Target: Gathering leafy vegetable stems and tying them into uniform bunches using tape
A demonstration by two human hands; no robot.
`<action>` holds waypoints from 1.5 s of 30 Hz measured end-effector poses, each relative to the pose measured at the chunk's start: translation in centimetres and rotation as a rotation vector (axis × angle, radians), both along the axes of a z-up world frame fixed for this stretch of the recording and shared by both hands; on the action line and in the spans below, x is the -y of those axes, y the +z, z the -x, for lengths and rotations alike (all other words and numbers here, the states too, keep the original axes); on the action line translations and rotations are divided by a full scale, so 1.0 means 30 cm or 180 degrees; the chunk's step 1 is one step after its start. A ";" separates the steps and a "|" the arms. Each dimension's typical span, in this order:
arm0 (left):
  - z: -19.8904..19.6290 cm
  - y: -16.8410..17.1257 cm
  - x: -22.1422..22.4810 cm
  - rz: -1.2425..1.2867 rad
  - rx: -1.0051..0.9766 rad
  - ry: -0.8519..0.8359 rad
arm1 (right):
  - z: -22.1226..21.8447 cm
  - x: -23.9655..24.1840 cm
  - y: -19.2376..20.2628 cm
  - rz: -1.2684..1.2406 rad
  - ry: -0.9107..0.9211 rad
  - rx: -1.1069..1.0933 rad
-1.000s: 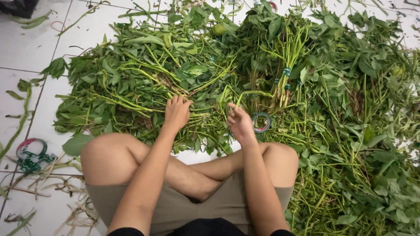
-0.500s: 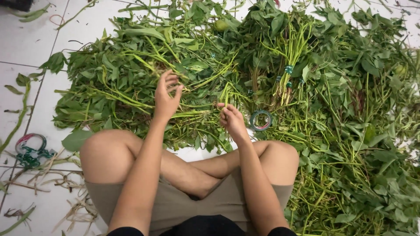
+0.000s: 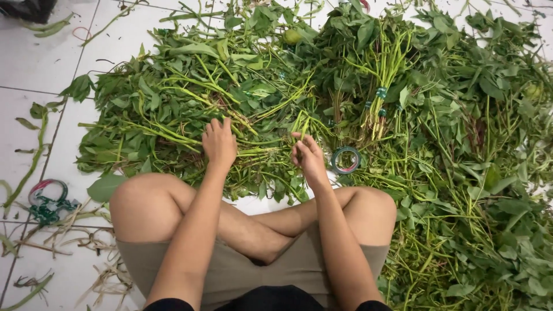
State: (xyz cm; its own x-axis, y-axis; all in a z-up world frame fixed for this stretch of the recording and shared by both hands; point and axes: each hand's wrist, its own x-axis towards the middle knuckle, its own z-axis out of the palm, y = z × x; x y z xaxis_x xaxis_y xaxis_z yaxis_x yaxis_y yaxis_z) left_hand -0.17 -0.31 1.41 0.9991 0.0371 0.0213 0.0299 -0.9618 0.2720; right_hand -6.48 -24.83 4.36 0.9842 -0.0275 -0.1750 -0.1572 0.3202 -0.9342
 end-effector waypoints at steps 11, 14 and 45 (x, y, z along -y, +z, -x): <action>-0.112 -0.317 -0.033 0.0689 0.0258 0.0936 | 0.009 0.001 -0.035 0.0256 0.0180 -0.0197; -0.093 -0.206 -0.030 0.1234 0.0325 0.1148 | 0.015 -0.004 -0.017 0.0240 0.0226 -0.0184; 0.080 -0.080 0.126 -0.0366 -0.0957 -0.1554 | 0.054 -0.052 0.128 -0.0224 0.0132 0.0311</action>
State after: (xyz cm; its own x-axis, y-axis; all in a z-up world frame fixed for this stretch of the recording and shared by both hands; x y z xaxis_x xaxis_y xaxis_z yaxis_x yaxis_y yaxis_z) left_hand -2.56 -4.09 -1.00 0.8627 -0.4147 -0.2894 -0.3643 -0.9066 0.2131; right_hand -8.11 -23.27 8.21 0.9967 0.0226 -0.0783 -0.0810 0.3807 -0.9211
